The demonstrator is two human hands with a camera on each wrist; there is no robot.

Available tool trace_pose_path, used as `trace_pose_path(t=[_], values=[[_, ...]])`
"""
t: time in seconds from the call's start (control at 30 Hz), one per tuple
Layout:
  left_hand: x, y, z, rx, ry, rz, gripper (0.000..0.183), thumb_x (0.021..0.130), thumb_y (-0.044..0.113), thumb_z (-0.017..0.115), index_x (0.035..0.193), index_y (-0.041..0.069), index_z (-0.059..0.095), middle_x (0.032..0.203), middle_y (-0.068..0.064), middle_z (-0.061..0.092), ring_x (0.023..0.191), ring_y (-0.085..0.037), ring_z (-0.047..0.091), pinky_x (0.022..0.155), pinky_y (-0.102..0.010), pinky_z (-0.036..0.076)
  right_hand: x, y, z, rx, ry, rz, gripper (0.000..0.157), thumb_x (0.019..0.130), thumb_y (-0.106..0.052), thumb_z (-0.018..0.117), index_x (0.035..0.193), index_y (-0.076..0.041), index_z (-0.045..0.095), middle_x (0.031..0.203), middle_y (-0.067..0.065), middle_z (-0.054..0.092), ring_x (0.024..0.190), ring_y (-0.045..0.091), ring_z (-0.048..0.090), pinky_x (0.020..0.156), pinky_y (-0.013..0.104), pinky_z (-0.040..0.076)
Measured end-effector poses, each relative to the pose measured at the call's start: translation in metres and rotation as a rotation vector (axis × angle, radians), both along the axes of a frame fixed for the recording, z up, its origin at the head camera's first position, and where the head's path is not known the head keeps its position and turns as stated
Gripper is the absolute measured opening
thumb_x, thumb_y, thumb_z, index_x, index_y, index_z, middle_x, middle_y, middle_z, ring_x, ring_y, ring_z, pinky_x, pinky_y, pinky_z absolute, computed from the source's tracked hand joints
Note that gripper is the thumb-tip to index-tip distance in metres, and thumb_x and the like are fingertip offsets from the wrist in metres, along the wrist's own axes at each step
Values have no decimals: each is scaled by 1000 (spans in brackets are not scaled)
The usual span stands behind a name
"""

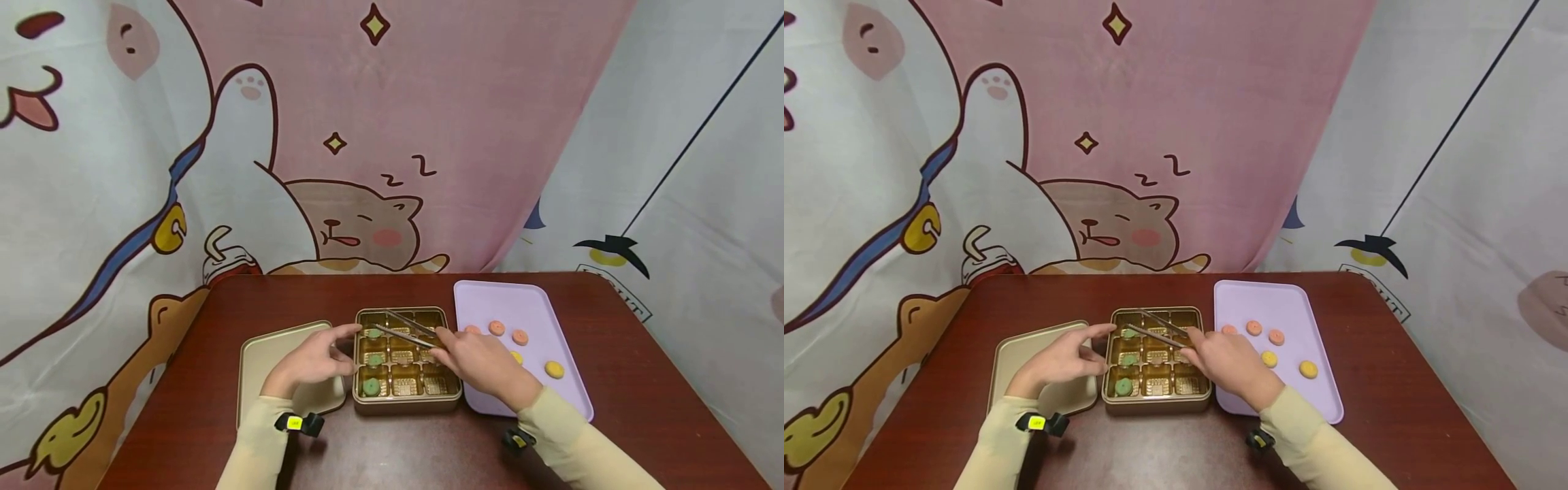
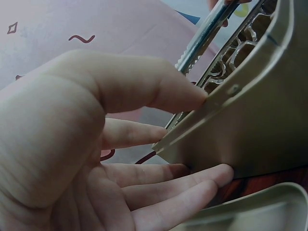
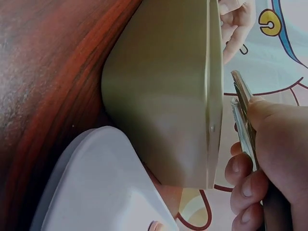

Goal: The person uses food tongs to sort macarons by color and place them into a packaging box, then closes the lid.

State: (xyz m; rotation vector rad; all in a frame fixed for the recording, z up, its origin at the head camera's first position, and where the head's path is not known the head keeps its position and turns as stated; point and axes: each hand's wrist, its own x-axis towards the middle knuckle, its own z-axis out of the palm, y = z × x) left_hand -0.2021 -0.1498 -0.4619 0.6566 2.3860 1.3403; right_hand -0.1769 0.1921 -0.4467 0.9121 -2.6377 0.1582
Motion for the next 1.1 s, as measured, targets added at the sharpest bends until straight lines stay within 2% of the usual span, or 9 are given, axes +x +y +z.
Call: trace_pose_path(t=[0.2, 0.37, 0.47, 0.57, 0.67, 0.73, 0.77, 0.97, 1.1], values=[[0, 0, 0, -16, 26, -9, 82, 84, 6, 78, 158, 1, 42, 141, -25, 60, 86, -13, 74, 79, -29, 61, 3, 8, -1, 2, 1, -24, 30, 102, -38, 69, 109, -10, 61, 61, -8, 44, 46, 8, 45, 36, 25, 32], [-1, 0, 0, -20, 28, -8, 83, 84, 7, 78, 158, 1, 42, 143, -25, 59, 86, -13, 74, 78, -29, 61, 9, 18, 1, -6, 8, -39, 32, 101, -37, 70, 115, -9, 64, 67, -5, 53, 47, 7, 49, 38, 26, 34], [-1, 1, 0, -16, 22, -6, 82, 85, 6, 78, 158, 1, 42, 147, -25, 56, 88, -14, 75, 79, -28, 61, 13, 26, 3, -13, 36, -45, 30, 99, -35, 72, 110, -9, 61, 66, -5, 55, 50, 7, 51, 39, 25, 34], [-1, 0, 0, -17, 23, -3, 82, 85, 6, 78, 158, 1, 42, 148, -25, 56, 89, -14, 75, 79, -28, 61, 17, 34, 4, -21, 69, -65, 30, 98, -34, 73, 107, -10, 59, 64, -5, 53, 53, 6, 49, 47, 28, 35], [-1, 0, 0, -21, 26, -4, 82, 85, 6, 78, 158, 1, 42, 147, -25, 56, 88, -15, 75, 79, -29, 61, 20, 43, 4, -36, 56, -96, 33, 97, -34, 74, 118, -10, 64, 62, -5, 54, 52, 6, 45, 47, 30, 36], [-1, 0, 0, -25, 26, -4, 82, 85, 6, 77, 158, 1, 42, 147, -25, 56, 88, -15, 75, 79, -28, 61, 23, 49, 4, -50, 21, -115, 39, 98, -33, 74, 131, -13, 66, 69, -3, 60, 52, 9, 43, 44, 31, 38], [-1, 0, 0, -25, 25, -4, 82, 85, 6, 77, 158, 1, 42, 146, -25, 57, 88, -14, 75, 79, -28, 61, 24, 52, 4, -55, 6, -122, 41, 98, -32, 74, 135, -15, 66, 70, -3, 62, 53, 10, 44, 42, 31, 39], [0, -1, 1, -8, 12, -9, 82, 85, 5, 78, 158, 0, 41, 150, -27, 53, 90, -16, 75, 80, -30, 61, 30, 72, 5, -47, -9, -150, 35, 97, -30, 75, 124, -12, 61, 61, -1, 50, 50, 14, 49, 41, 42, 47], [0, 0, 1, -6, 12, -10, 82, 86, 7, 78, 159, 1, 41, 152, -27, 51, 91, -16, 75, 81, -30, 61, 33, 85, 3, -59, 4, -162, 44, 96, -28, 77, 132, -10, 61, 73, 7, 67, 55, 17, 62, 44, 43, 49]])
